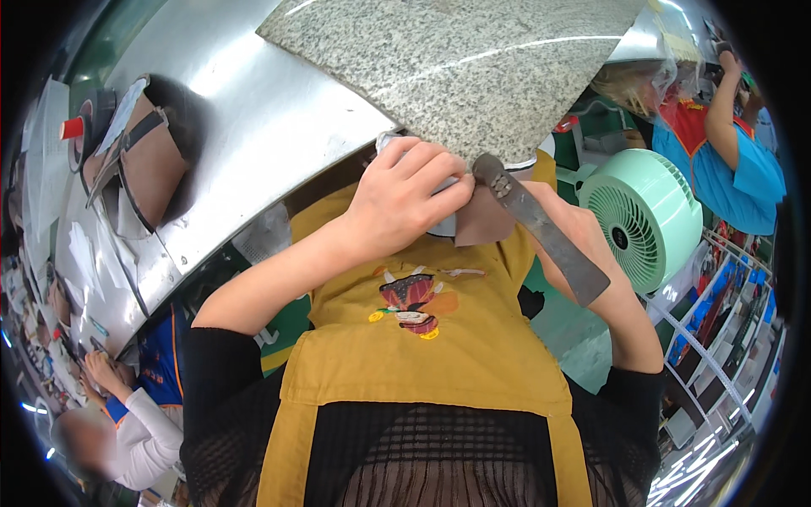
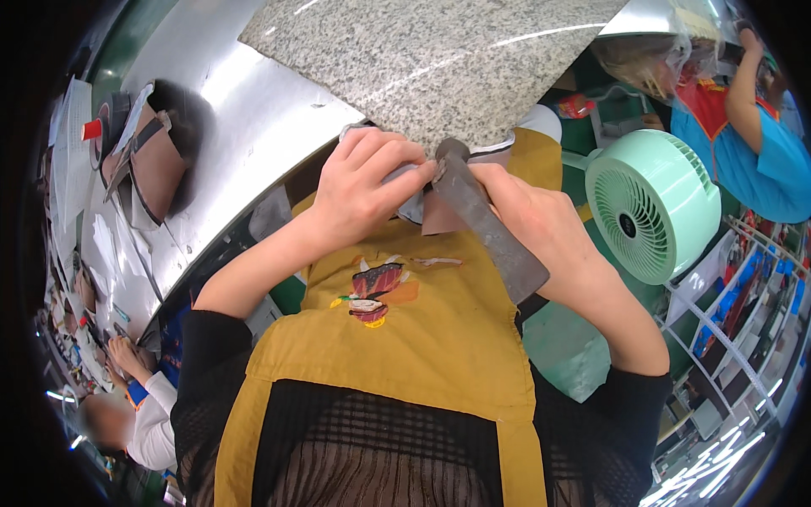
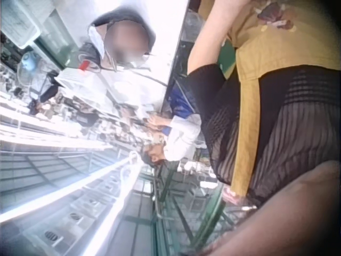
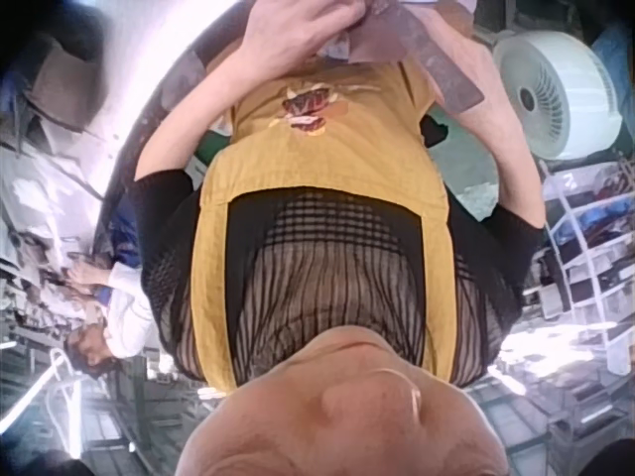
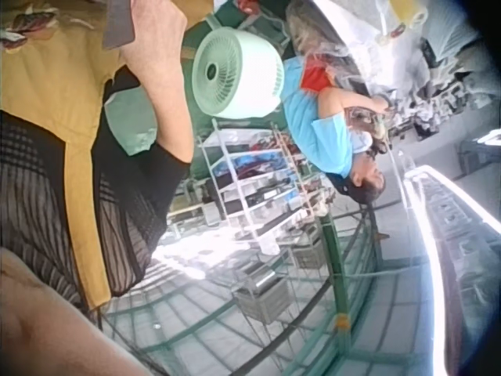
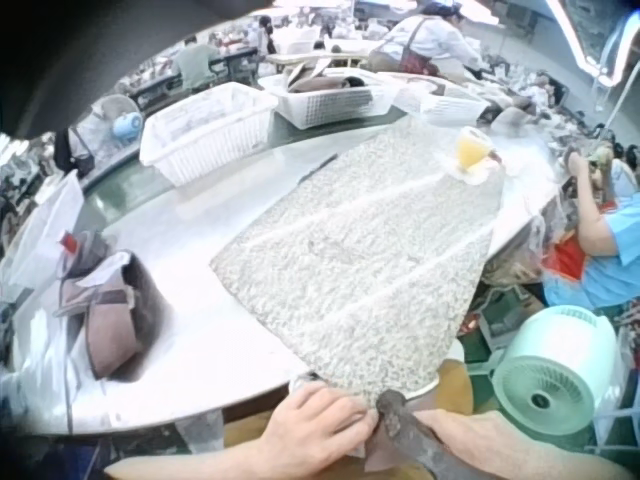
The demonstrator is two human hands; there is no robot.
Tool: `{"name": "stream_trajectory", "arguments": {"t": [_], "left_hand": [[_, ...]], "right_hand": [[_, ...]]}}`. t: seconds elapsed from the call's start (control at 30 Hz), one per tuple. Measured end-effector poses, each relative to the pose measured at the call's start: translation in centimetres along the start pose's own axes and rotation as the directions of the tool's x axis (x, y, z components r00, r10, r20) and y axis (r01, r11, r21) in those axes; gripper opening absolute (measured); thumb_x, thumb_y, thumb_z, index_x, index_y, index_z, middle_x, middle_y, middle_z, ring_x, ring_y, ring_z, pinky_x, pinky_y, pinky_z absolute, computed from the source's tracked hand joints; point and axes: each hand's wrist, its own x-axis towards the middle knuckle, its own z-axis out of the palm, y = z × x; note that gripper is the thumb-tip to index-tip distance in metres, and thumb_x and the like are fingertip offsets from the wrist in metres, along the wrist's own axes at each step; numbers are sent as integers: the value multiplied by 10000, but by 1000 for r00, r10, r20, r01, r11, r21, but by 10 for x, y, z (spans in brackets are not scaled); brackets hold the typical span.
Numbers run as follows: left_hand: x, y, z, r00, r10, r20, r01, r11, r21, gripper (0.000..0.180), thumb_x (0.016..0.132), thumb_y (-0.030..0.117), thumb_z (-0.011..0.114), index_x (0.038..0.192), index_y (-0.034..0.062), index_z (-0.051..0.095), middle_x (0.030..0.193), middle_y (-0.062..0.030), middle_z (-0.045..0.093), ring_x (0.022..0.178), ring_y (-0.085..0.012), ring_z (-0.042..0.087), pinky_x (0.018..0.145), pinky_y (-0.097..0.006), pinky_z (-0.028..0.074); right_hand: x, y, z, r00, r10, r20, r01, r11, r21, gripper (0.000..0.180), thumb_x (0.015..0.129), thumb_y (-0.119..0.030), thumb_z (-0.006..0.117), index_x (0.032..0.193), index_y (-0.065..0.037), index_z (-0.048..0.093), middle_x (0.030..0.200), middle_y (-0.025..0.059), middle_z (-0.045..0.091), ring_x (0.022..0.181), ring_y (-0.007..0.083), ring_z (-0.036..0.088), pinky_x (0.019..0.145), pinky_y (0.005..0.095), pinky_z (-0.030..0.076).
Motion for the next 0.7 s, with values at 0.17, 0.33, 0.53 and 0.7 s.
{"name": "stream_trajectory", "arguments": {"t": [0.17,0.33,0.53,0.7], "left_hand": [[-3,0,1,999,15,-32,-15,1000,3,217,652,118,607,868,98,616,890,-18,568,833,-189,570,718,-325,453],[-2,-2,6,998,17,-67,-19,1000,-18,178,649,118,620,824,94,599,885,-19,565,817,-188,570,699,-316,454],[-10,2,7,996,-43,-81,40,999,-32,166,653,104,646,799,94,566,883,-15,549,818,-187,564,700,-318,453],[-10,4,7,994,-56,-96,49,996,-73,247,626,79,724,810,88,560,879,-20,548,785,-207,554,671,-330,449]], "right_hand": [[2,-1,-5,990,-98,-100,112,982,149,311,838,1,497,1148,27,489,888,163,597,779,337,593,684,325,452],[2,5,4,998,-68,-8,68,997,21,377,813,-60,561,1180,-36,476,970,168,598,824,372,615,665,402,497],[6,-4,-1,974,-174,-149,189,977,100,339,821,-27,528,1157,-12,484,905,191,602,794,403,604,648,397,485],[4,2,11,992,-109,-59,113,991,72,306,868,-1,513,1174,-3,511,951,182,586,772,371,610,666,364,505]]}}
